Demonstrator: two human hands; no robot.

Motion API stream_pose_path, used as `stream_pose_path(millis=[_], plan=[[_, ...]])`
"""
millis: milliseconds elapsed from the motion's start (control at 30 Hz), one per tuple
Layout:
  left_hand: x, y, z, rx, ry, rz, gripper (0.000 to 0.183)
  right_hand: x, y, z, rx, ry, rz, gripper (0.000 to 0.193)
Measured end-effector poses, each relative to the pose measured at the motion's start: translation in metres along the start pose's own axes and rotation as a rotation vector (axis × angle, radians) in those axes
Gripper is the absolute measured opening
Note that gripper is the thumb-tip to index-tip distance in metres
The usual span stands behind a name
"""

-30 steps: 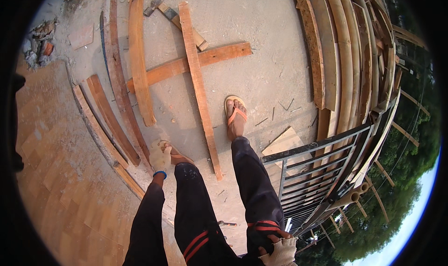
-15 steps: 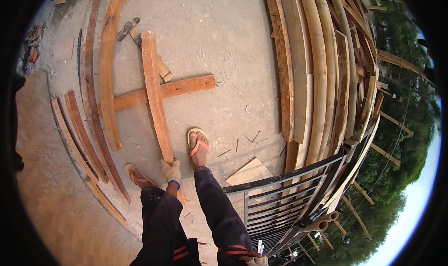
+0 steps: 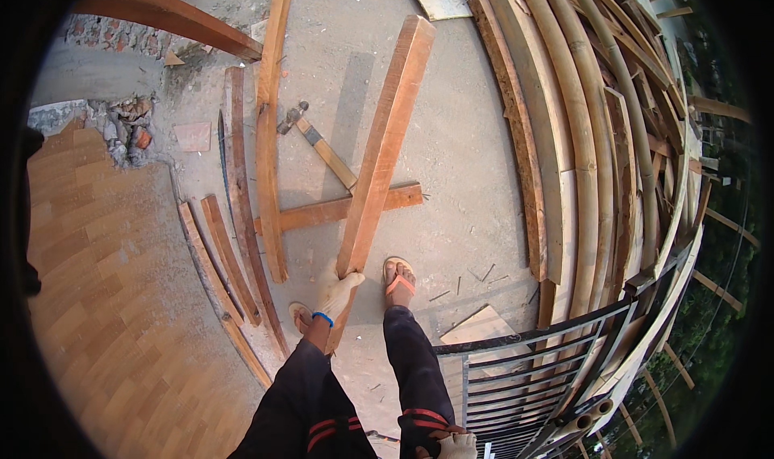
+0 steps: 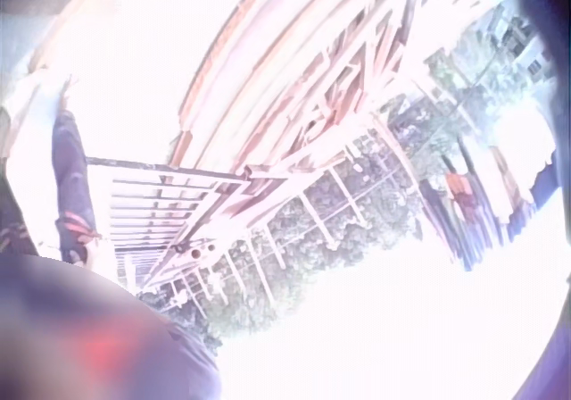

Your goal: The person assembles a small wooden frame by nailing planks together with a hammer and then uses a crowbar to pry and adjust the joints. The person handles several wooden planks, a hammer, and a crowbar on a concrete floor.

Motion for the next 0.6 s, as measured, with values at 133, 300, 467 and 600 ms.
stream_pose_path(millis=[133,300,467,600], plan=[[0.027,0.038,0.053,0.199,-0.163,-0.038,0.044,0.016,0.004,0.006,0.073,-0.014,-0.045,0.046],[0.023,0.092,0.092,0.283,-0.11,-0.089,0.054,0.066,0.002,0.007,-0.092,0.135,-0.089,0.063],[-0.008,0.122,0.096,0.352,-0.024,-0.157,0.065,0.173,0.016,-0.013,-0.333,0.413,-0.182,0.058],[-0.036,0.119,0.098,0.28,-0.054,-0.169,0.081,0.251,0.069,-0.034,-0.034,0.253,-0.353,0.045]])
Point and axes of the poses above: each hand's wrist, its own x-axis towards the middle knuckle, its own y-axis out of the back of the hand, z = x × y, the point moved 6 cm from there along x, towards the middle knuckle, and after that the axes turned 2 degrees about -y, right-handed, at the moved point
